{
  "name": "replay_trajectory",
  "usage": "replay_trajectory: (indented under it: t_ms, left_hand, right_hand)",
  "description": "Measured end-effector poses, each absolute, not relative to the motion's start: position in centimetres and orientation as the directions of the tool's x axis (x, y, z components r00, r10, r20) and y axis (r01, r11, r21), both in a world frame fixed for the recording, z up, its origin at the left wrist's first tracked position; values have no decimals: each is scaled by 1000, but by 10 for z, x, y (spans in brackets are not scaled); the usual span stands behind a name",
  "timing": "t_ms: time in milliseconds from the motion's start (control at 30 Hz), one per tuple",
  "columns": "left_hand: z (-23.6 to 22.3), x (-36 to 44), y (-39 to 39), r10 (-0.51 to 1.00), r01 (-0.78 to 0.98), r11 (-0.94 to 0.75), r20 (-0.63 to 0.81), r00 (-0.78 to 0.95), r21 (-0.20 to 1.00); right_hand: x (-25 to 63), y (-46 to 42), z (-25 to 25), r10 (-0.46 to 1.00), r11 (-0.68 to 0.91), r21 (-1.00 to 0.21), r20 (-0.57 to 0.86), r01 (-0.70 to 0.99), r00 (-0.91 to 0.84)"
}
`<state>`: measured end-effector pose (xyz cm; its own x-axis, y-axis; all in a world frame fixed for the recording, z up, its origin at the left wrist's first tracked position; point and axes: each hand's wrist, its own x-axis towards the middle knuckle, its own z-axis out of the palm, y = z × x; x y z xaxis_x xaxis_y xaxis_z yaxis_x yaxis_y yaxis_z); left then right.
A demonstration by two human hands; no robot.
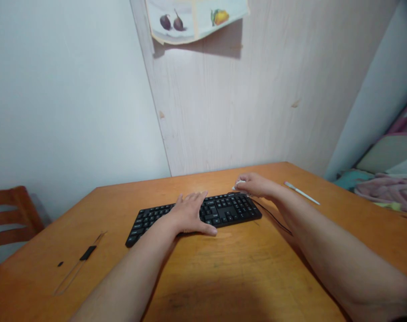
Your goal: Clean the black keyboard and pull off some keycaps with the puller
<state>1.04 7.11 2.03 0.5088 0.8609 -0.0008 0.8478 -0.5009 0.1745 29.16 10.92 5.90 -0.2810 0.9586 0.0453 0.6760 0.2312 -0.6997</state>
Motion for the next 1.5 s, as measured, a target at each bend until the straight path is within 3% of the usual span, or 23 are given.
replay_trajectory:
  t_ms: [133, 400, 633, 1000, 1500]
  left_hand:
    - [17, 24, 75, 864, 856, -485, -50, 500, 178]
    - [18, 25, 72, 857, 849, -507, -15, 515, 153]
    - [20, 27, 71, 837, 830, -536, -29, 546, 154]
    - [24, 30, 69, 833, 825, -545, -19, 553, 150]
    - [23, 28, 68, 826, 815, -556, 0, 563, 166]
  right_hand:
    - [286, 115, 46, 954, 243, -724, 56, 646, -296]
    - [280, 128, 27, 958, 265, -718, 120, 643, -262]
    - [267, 138, 13, 862, 505, -547, 287, 668, -417]
    - [247, 126, 10, 813, 580, -259, 238, 772, -531]
    - [266, 131, 19, 892, 446, -348, 101, 825, -440]
